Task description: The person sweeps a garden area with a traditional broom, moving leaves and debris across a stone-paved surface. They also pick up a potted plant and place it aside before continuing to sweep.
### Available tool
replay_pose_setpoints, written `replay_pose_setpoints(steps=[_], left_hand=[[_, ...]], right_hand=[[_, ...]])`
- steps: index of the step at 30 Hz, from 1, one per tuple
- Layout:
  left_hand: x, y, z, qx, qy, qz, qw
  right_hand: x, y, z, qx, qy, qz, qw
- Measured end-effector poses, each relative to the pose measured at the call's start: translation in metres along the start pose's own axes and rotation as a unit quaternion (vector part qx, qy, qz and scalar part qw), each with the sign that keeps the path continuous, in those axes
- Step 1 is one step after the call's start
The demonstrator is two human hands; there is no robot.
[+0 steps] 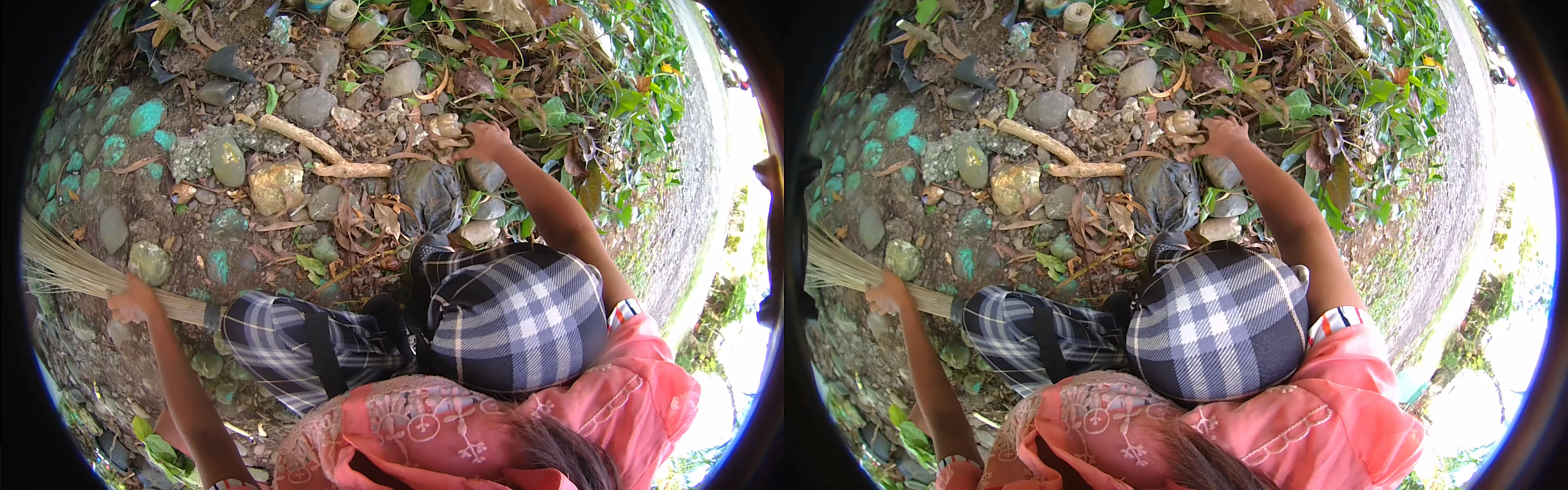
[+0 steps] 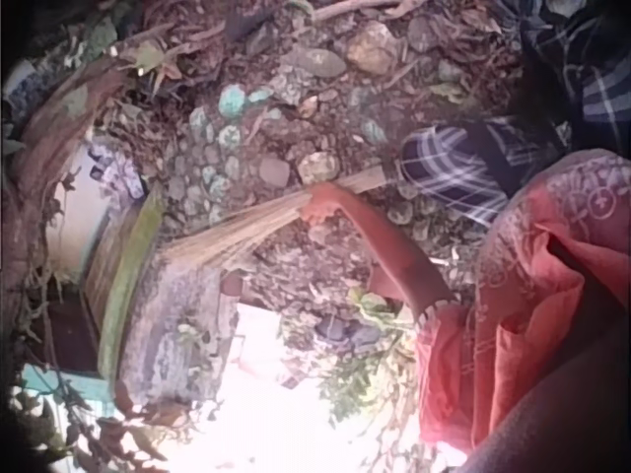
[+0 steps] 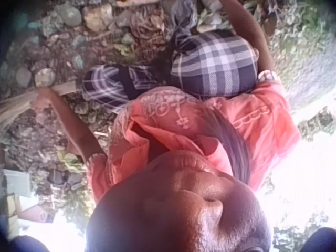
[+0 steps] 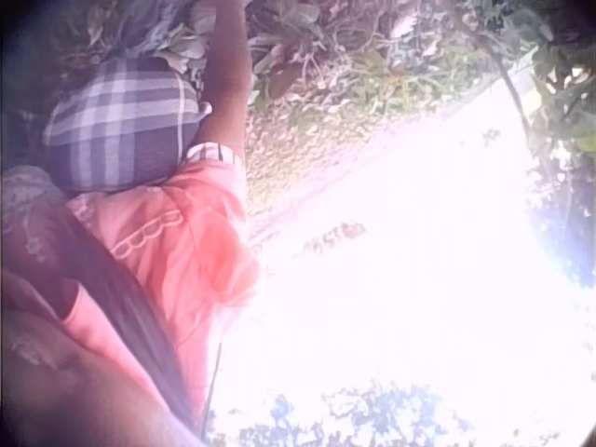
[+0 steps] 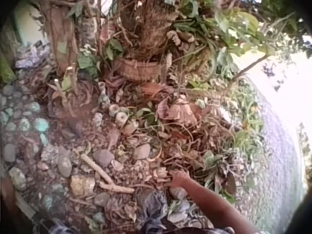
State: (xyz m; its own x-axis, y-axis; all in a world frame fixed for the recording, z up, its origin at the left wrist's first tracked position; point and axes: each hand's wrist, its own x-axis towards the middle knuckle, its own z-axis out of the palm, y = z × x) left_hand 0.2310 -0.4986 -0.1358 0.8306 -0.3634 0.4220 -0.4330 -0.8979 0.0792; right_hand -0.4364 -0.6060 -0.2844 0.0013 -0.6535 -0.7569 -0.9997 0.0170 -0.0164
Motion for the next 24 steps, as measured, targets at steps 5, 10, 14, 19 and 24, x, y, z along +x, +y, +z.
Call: replay_pose_setpoints(steps=[5, 10, 14, 19, 24], left_hand=[[0.003, -0.004, 0.004, 0.003, 0.008, 0.007, 1.0], [0.004, 0.0, 0.005, 0.011, -0.005, -0.018, 1.0], [0.0, 0.002, 0.002, -0.003, 0.006, -0.009, 1.0], [-0.002, 0.007, -0.003, 0.003, -0.005, -0.018, 1.0], [-0.003, 0.006, -0.003, -0.033, -0.008, -0.019, 0.999]], right_hand=[[0.016, 0.017, -0.003, -0.065, 0.037, 0.029, 0.997], [0.003, 0.035, -0.06, -0.014, 0.329, 0.162, 0.93], [-0.024, -0.017, -0.08, -0.04, 0.466, -0.054, 0.882], [-0.077, -0.101, -0.036, -0.105, -0.028, -0.342, 0.934], [-0.092, -0.105, -0.007, -0.175, -0.008, -0.33, 0.928]])
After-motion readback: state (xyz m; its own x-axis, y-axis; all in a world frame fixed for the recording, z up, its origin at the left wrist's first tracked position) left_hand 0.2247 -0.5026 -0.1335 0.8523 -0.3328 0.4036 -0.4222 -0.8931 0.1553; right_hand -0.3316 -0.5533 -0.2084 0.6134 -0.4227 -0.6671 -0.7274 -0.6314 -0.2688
